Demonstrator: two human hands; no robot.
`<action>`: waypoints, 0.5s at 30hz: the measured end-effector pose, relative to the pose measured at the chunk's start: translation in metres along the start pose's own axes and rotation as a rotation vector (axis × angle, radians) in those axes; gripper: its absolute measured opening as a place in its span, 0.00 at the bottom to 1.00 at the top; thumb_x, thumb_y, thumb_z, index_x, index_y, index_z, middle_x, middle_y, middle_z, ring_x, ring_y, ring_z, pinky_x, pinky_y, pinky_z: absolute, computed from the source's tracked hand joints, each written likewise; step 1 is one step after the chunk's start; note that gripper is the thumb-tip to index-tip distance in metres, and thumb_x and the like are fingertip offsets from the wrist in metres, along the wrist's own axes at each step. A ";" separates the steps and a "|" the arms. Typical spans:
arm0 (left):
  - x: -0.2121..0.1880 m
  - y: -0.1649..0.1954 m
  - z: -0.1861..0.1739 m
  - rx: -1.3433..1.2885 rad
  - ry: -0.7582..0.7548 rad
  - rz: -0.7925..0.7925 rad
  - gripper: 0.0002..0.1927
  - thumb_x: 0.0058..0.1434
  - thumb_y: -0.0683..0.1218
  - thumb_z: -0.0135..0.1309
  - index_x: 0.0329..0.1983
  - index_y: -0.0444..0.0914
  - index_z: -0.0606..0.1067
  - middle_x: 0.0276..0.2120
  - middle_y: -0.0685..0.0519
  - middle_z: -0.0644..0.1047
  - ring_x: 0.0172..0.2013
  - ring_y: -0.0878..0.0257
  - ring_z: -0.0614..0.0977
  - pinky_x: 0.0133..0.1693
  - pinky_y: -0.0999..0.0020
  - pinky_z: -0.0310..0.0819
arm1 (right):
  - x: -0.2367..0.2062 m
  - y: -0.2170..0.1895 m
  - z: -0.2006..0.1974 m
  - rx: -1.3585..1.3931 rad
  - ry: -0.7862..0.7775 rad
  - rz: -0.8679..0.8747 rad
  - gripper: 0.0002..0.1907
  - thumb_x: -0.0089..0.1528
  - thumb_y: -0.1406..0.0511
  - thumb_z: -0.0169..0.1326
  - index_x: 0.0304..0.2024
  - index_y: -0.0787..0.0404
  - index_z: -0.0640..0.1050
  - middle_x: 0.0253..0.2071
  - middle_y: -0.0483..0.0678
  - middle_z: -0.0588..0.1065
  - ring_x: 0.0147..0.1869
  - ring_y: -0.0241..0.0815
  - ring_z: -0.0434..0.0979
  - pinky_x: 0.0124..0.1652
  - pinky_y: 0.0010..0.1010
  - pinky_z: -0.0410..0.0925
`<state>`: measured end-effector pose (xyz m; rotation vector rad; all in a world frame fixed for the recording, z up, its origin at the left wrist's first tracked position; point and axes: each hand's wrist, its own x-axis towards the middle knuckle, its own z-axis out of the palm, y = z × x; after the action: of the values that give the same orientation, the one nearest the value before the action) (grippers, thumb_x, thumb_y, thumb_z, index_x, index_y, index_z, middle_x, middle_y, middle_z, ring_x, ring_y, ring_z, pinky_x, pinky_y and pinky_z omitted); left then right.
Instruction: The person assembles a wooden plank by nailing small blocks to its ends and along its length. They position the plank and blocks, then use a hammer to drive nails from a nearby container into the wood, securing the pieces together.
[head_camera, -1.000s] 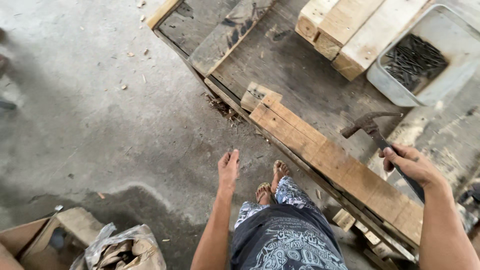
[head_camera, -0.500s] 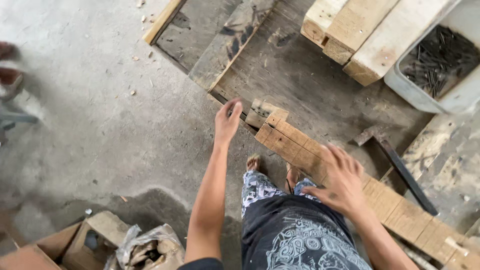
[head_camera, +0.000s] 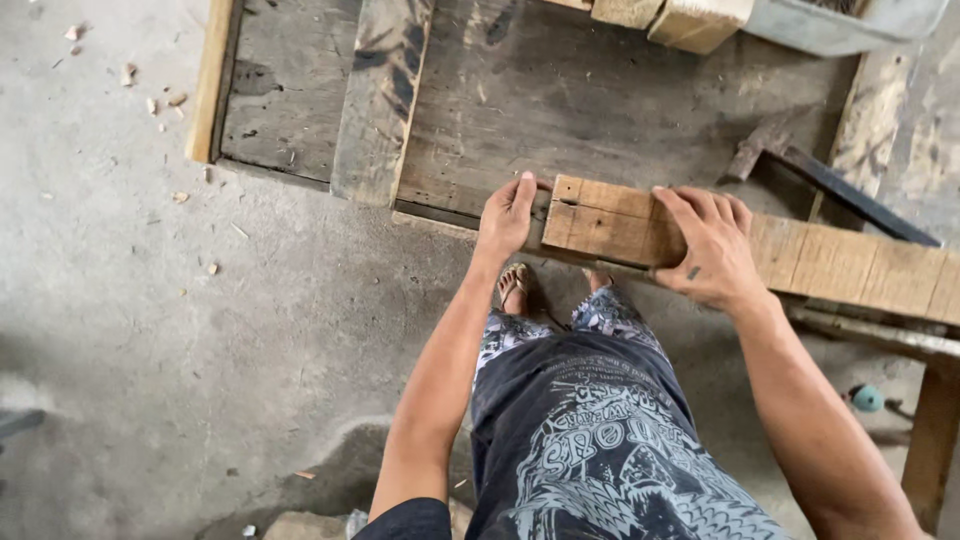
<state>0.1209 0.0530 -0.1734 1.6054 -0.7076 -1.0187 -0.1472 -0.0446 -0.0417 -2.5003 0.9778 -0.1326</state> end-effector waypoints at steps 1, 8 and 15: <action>0.000 0.000 0.001 0.048 0.016 -0.026 0.25 0.73 0.59 0.44 0.46 0.34 0.81 0.34 0.51 0.82 0.37 0.68 0.78 0.44 0.69 0.74 | 0.000 -0.003 0.001 0.003 0.011 0.008 0.56 0.38 0.61 0.70 0.70 0.54 0.66 0.66 0.55 0.68 0.72 0.58 0.61 0.71 0.53 0.49; -0.005 -0.004 0.026 -0.070 0.055 0.045 0.21 0.74 0.54 0.47 0.45 0.30 0.78 0.34 0.55 0.79 0.38 0.69 0.74 0.42 0.71 0.72 | 0.000 -0.010 0.004 -0.043 -0.006 0.078 0.60 0.34 0.55 0.74 0.69 0.54 0.66 0.64 0.57 0.67 0.71 0.58 0.61 0.70 0.55 0.45; -0.004 -0.007 0.017 -0.267 -0.115 0.063 0.17 0.76 0.51 0.45 0.44 0.32 0.77 0.35 0.61 0.76 0.38 0.74 0.73 0.40 0.76 0.69 | -0.004 -0.030 0.001 -0.109 0.029 0.129 0.56 0.37 0.48 0.73 0.68 0.46 0.70 0.60 0.53 0.69 0.66 0.55 0.64 0.67 0.54 0.50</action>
<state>0.1031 0.0507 -0.1805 1.2954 -0.6637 -1.1158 -0.1315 -0.0218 -0.0287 -2.5295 1.1847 -0.0776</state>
